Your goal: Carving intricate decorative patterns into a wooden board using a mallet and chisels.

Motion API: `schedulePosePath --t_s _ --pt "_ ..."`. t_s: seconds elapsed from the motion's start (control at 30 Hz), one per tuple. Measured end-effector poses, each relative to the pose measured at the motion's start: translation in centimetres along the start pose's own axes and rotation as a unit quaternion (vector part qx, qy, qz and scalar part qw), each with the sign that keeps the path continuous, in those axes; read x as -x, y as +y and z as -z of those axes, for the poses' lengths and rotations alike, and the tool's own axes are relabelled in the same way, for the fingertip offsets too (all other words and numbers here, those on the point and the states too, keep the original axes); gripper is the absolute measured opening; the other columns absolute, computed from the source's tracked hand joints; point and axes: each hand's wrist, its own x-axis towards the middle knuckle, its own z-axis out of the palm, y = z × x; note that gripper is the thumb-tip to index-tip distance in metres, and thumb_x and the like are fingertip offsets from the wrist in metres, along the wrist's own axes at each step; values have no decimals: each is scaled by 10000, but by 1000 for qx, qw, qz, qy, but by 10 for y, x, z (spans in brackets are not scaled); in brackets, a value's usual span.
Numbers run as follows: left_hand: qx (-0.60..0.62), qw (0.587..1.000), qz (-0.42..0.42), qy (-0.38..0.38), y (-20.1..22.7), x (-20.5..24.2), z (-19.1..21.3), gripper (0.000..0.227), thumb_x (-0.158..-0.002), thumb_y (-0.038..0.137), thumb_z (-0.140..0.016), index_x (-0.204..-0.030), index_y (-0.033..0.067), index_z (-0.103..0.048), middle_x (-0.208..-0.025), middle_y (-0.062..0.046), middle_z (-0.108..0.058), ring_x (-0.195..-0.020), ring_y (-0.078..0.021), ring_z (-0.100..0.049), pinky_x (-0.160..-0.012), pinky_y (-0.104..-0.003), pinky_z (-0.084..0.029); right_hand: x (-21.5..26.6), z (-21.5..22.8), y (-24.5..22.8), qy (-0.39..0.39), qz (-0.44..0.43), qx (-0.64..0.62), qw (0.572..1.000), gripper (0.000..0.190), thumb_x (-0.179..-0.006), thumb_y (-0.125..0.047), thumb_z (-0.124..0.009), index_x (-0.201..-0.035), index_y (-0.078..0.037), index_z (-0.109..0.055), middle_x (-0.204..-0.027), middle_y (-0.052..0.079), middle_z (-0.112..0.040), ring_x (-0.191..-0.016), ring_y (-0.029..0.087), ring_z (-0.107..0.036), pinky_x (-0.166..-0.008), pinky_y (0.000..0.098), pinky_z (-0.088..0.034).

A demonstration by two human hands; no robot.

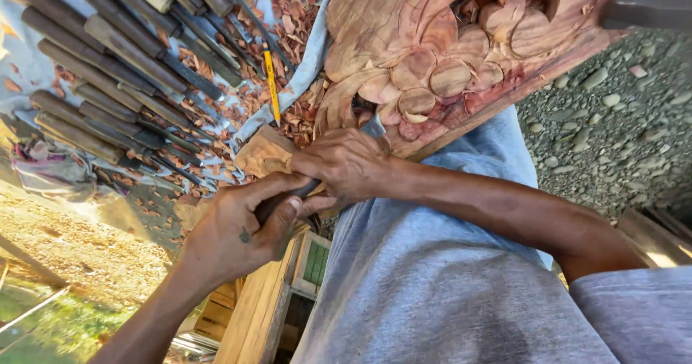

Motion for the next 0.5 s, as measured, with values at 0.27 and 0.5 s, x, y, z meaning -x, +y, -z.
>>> schedulePosePath --t_s 0.27,0.5 --pt "-3 998 54 -36 13 -25 22 237 -874 106 -677 -1100 52 -719 -875 -146 -771 -721 -269 -798 -601 -362 -588 -7 2 7 34 -22 -29 999 595 -764 -559 -842 -979 -69 -582 -773 45 -597 -697 272 -658 -611 413 -496" --pt "-50 999 -9 -13 13 -33 22 232 -846 96 -716 -1078 85 -729 -709 -147 -717 -623 -315 -717 -589 -404 -542 -2 2 11 11 -25 -51 998 576 -777 -578 -843 -924 -94 -567 -765 35 -572 -698 247 -646 -601 401 -487"
